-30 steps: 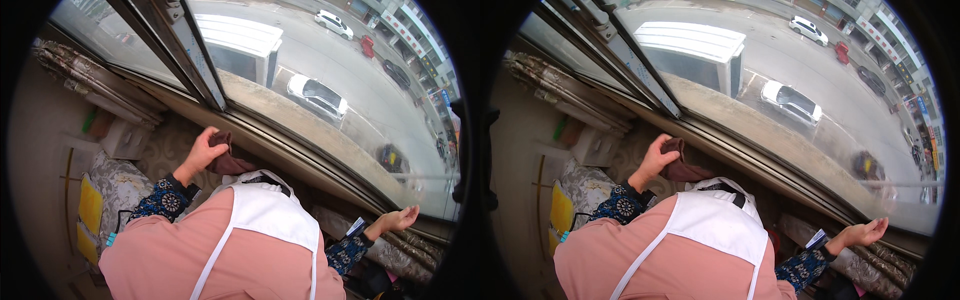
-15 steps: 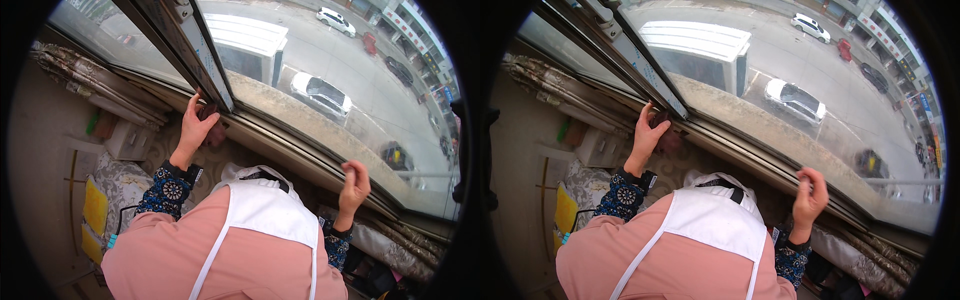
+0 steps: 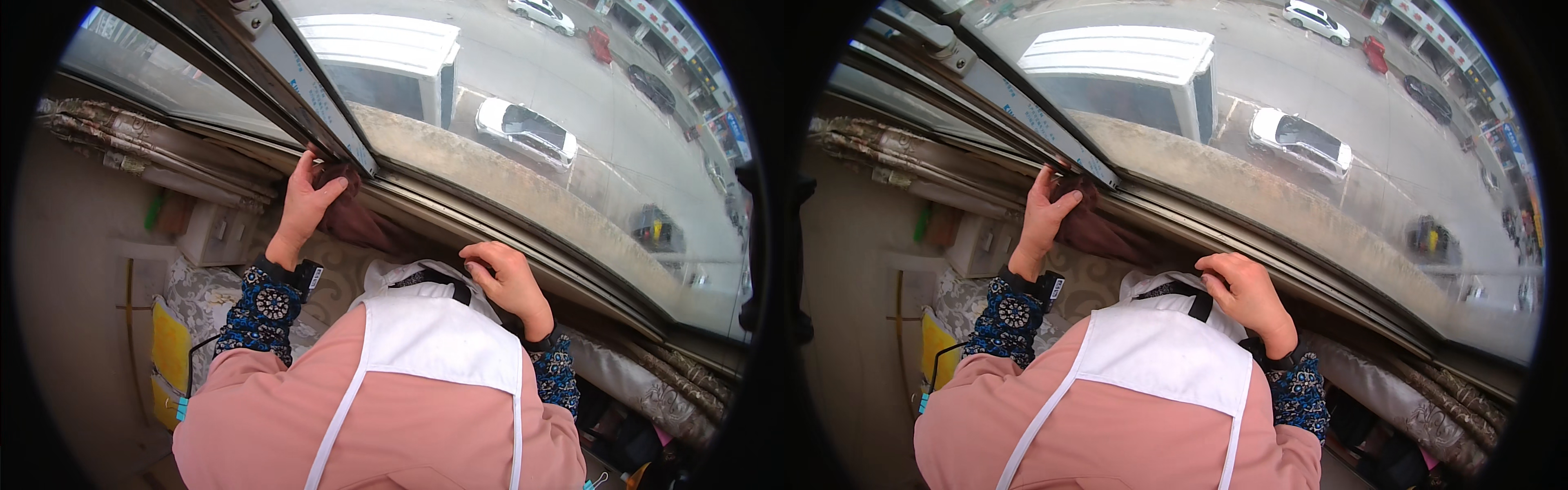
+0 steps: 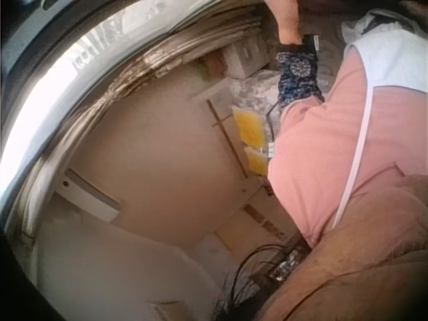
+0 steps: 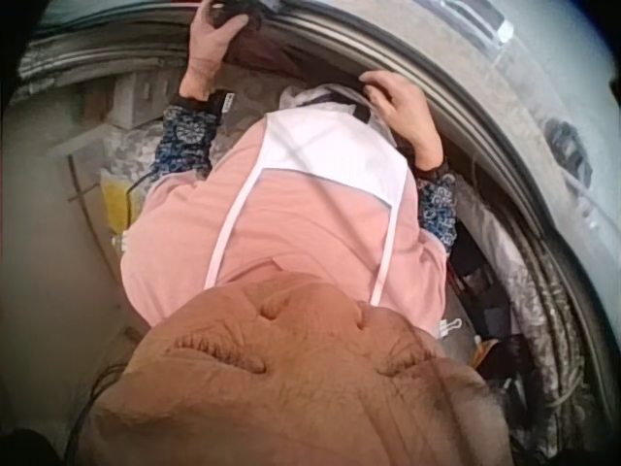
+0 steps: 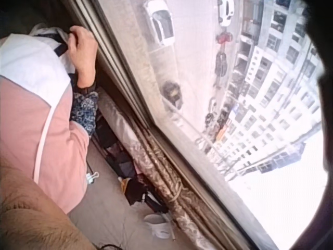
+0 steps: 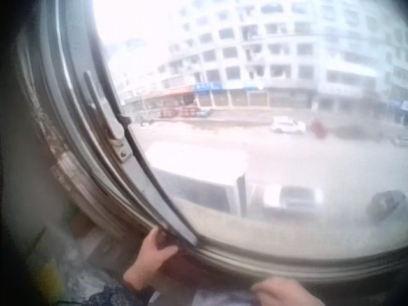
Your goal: The person wipes the window glass and frame with a cloth, then dips the cloth into a red bucket of soapy water and wrings it out. They continue wiping the window frame and sill, using a small tool to scrape debris from the track, and finish by closing the window.
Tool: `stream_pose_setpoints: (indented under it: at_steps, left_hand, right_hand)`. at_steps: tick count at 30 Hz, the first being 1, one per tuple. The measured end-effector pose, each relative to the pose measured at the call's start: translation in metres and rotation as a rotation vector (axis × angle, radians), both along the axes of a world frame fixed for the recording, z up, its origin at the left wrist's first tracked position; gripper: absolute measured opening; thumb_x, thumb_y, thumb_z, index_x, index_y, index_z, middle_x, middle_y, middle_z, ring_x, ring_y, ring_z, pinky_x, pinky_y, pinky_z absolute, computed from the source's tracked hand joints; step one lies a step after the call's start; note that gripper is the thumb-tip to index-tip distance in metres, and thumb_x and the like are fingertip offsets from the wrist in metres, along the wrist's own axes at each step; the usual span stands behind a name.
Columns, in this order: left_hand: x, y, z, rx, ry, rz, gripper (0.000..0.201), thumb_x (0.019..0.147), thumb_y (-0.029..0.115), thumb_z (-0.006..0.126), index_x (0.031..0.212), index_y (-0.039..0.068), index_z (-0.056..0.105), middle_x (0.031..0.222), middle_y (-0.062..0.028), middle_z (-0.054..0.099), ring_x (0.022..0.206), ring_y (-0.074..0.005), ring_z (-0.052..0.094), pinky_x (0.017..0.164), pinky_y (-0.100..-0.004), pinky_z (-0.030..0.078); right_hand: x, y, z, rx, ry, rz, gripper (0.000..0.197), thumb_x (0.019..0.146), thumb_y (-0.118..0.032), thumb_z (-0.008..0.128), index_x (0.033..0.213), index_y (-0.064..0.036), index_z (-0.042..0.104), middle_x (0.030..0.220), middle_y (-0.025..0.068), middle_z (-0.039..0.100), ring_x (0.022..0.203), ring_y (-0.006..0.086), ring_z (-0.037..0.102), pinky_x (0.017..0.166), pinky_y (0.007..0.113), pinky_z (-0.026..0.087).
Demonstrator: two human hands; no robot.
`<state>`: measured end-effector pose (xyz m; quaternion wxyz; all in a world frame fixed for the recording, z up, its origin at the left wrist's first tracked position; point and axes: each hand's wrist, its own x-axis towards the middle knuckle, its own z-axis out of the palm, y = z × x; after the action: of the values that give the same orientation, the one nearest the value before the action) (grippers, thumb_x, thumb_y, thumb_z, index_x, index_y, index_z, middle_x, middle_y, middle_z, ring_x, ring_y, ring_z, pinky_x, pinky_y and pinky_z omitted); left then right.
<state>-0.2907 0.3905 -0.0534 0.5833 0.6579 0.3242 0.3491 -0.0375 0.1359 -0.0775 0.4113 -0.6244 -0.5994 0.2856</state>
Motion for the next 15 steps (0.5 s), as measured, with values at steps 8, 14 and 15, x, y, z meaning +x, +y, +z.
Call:
stream_pose_setpoints:
  at_steps: [8,14,15]
  left_hand:
    - [0.025,-0.01,0.004,0.287,0.202,0.157,0.044,0.086,0.012,0.079,0.126,0.003,0.062,0.104,-0.005,0.072,0.093,-0.0104,0.064,0.083,-0.0258,0.051]
    - [0.016,0.004,-0.002,0.355,0.176,0.261,0.04,0.086,0.018,0.081,0.119,0.003,0.065,0.094,-0.0047,0.073,0.084,-0.0093,0.063,0.078,-0.0258,0.051]
    - [0.014,0.006,-0.003,0.364,0.174,0.263,0.04,0.086,0.018,0.082,0.119,0.003,0.066,0.094,-0.0046,0.073,0.084,-0.0091,0.063,0.078,-0.0255,0.05]
  right_hand:
    - [-0.009,0.016,0.011,-0.014,0.048,0.082,0.035,0.088,-0.004,0.065,0.122,-0.0053,0.063,0.093,0.0113,0.069,0.08,0.0239,0.066,0.073,0.034,0.053]
    - [-0.031,0.064,0.028,0.023,0.085,0.132,0.043,0.087,-0.007,0.062,0.13,-0.0076,0.056,0.083,0.0102,0.067,0.08,0.0306,0.064,0.073,0.04,0.051]
    - [-0.033,0.067,0.029,-0.005,0.084,0.134,0.044,0.088,-0.007,0.062,0.131,-0.0077,0.056,0.083,0.0103,0.067,0.08,0.0308,0.064,0.073,0.04,0.051]
